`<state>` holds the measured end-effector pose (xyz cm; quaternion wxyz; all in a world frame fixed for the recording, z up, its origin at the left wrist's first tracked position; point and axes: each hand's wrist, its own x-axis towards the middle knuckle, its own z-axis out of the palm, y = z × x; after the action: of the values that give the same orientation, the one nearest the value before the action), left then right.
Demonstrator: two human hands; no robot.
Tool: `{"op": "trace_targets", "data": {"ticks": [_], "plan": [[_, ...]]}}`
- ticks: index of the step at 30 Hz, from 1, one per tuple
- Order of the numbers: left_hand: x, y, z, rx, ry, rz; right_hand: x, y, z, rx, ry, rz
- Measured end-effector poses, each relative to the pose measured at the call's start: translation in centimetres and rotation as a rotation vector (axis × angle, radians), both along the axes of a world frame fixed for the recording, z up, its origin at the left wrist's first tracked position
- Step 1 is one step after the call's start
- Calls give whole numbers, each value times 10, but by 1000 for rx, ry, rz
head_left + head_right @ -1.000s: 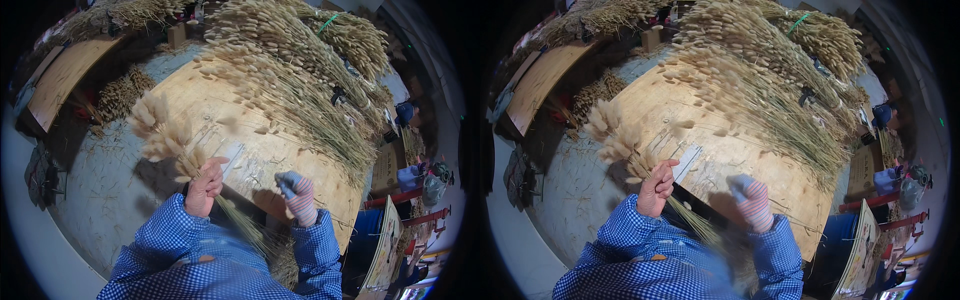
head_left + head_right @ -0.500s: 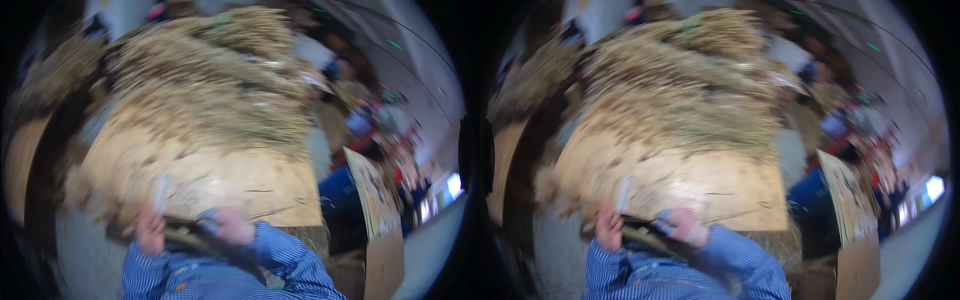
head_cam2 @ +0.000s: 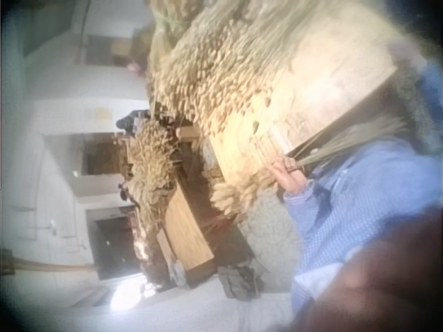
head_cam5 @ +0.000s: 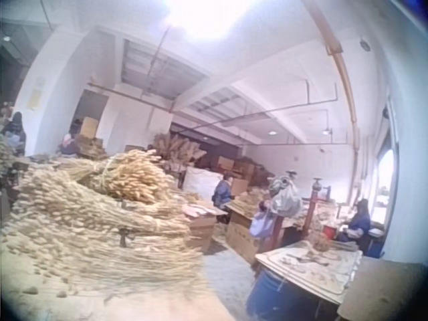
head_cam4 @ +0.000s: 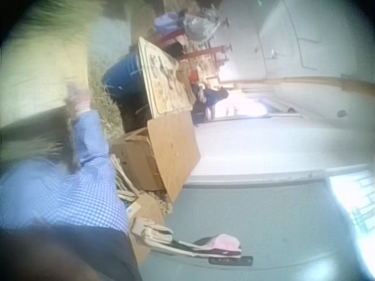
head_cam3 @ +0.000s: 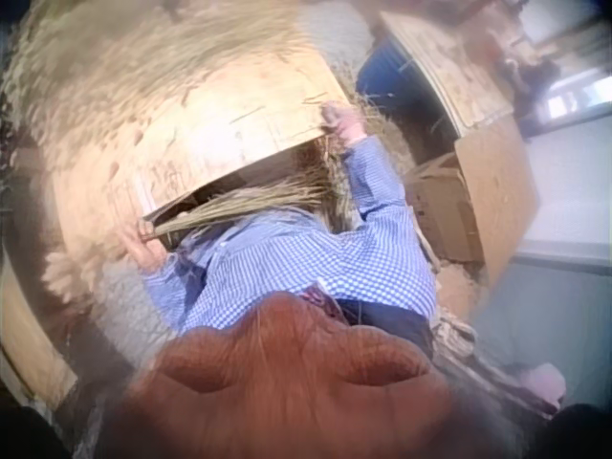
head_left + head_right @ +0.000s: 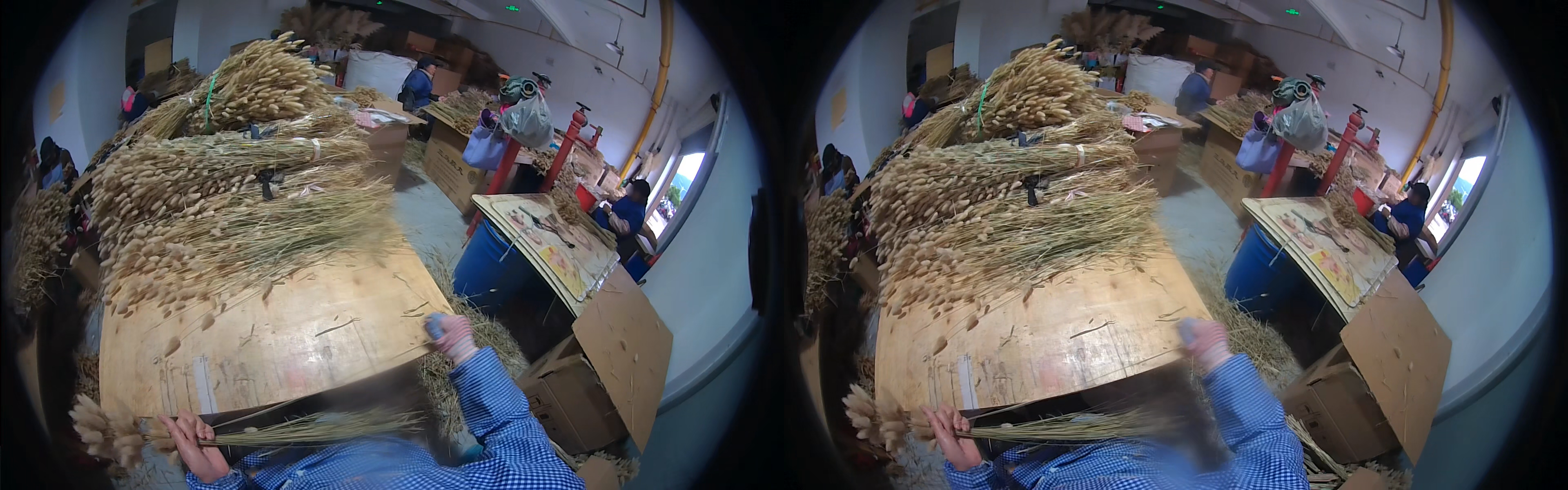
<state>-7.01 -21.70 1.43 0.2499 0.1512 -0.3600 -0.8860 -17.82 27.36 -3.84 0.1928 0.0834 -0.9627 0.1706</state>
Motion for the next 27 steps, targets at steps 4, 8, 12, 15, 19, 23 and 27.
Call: {"op": "trace_targets", "data": {"ticks": [4,8,12,15,19,23,27], "plan": [[-8,9,11,155,-53,146,9,73,5,-615,-287,-490],[-5,20,24,45,-1,-89,22,46,33,12,-66,-464],[-10,43,37,55,133,-130,37,-68,56,-382,67,56],[-15,64,47,47,137,-160,61,-156,76,-511,-116,681],[-21,87,54,34,170,-176,78,-252,82,-347,-55,813],[-21,99,53,84,127,-160,64,-260,67,-33,-490,788],[-22,111,40,-118,195,-362,54,-232,58,-254,-507,848]]}}
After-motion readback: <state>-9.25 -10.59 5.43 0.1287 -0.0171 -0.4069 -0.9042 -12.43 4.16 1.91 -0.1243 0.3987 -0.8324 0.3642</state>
